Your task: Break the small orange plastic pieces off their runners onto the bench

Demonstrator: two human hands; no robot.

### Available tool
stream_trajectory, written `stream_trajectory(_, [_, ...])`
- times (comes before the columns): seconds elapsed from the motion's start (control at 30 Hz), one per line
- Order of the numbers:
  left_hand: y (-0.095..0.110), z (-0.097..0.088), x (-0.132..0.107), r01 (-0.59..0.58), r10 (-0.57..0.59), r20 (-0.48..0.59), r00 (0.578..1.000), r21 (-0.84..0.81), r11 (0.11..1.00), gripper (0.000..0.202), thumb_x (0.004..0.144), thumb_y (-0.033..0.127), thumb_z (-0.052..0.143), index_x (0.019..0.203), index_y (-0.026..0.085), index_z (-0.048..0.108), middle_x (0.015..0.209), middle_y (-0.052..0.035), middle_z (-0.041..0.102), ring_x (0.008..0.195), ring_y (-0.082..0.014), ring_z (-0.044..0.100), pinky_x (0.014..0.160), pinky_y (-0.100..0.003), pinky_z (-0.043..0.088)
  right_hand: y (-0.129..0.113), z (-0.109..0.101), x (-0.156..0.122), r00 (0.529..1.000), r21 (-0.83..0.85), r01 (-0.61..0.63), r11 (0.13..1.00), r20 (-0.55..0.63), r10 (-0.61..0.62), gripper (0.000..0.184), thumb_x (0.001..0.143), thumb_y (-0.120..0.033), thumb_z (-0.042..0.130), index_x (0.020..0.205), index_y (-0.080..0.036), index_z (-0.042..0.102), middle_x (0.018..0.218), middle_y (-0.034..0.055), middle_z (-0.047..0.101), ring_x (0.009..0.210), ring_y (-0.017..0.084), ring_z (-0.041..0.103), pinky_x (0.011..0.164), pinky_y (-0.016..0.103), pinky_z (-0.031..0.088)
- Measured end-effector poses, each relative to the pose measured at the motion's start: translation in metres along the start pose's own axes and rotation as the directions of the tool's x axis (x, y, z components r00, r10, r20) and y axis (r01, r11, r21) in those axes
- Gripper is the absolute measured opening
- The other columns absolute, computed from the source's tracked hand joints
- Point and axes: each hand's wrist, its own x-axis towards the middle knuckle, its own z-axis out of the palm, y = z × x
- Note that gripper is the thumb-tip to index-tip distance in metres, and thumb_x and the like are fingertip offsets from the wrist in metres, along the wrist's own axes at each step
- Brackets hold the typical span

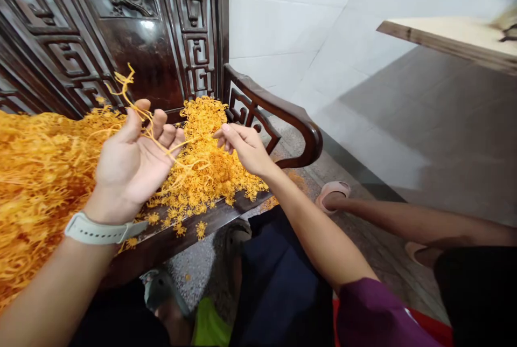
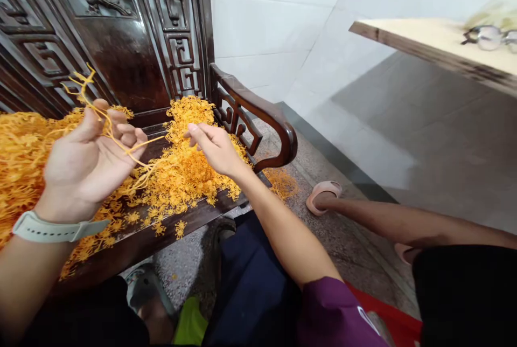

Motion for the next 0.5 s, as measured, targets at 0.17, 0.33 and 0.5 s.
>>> stream_trajectory(0.17, [0.004,-0.002,0.007,-0.102,0.100,0.041,0.994,0.050,0.994,0.036,0.116,0.032,0.045,0.093,0.029,0.073,0.094,0.0040,0.080,0.086,-0.0126,0.075,0.091,-0.027,0.063,-0.016,0.023,-0.011,0.962,0.209,-0.088,0.974,0.273,0.029,0.039,0.093,-0.057,0.078,0.107,-0.021,0.074,0.104,0.0034,0.074,0.093,0.016,0.064,0.084,0.032,0.052])
stream_trajectory(0.33, [-0.001,-0.006,0.012,-0.028,0.047,-0.106,0.993,0.178,0.984,0.008,0.104,0.027,0.064,0.103,0.025,0.072,0.112,-0.0083,0.080,0.110,-0.0201,0.075,0.094,-0.030,0.064,-0.013,0.016,-0.008,0.975,0.320,-0.128,0.939,0.215,0.059,0.029,0.094,-0.046,0.081,0.092,-0.019,0.072,0.082,0.0003,0.071,0.071,0.012,0.061,0.070,0.030,0.050])
stream_trajectory(0.5, [0.000,-0.029,0.019,0.052,-0.023,-0.121,0.992,0.247,0.968,0.025,0.096,0.010,0.066,0.115,0.024,0.074,0.116,-0.0095,0.079,0.105,-0.0188,0.075,0.093,-0.029,0.064,-0.010,-0.020,-0.006,0.991,0.362,-0.010,0.932,-0.120,0.057,0.024,0.094,-0.044,0.083,0.094,-0.022,0.074,0.076,-0.0014,0.066,0.067,0.011,0.057,0.064,0.029,0.046])
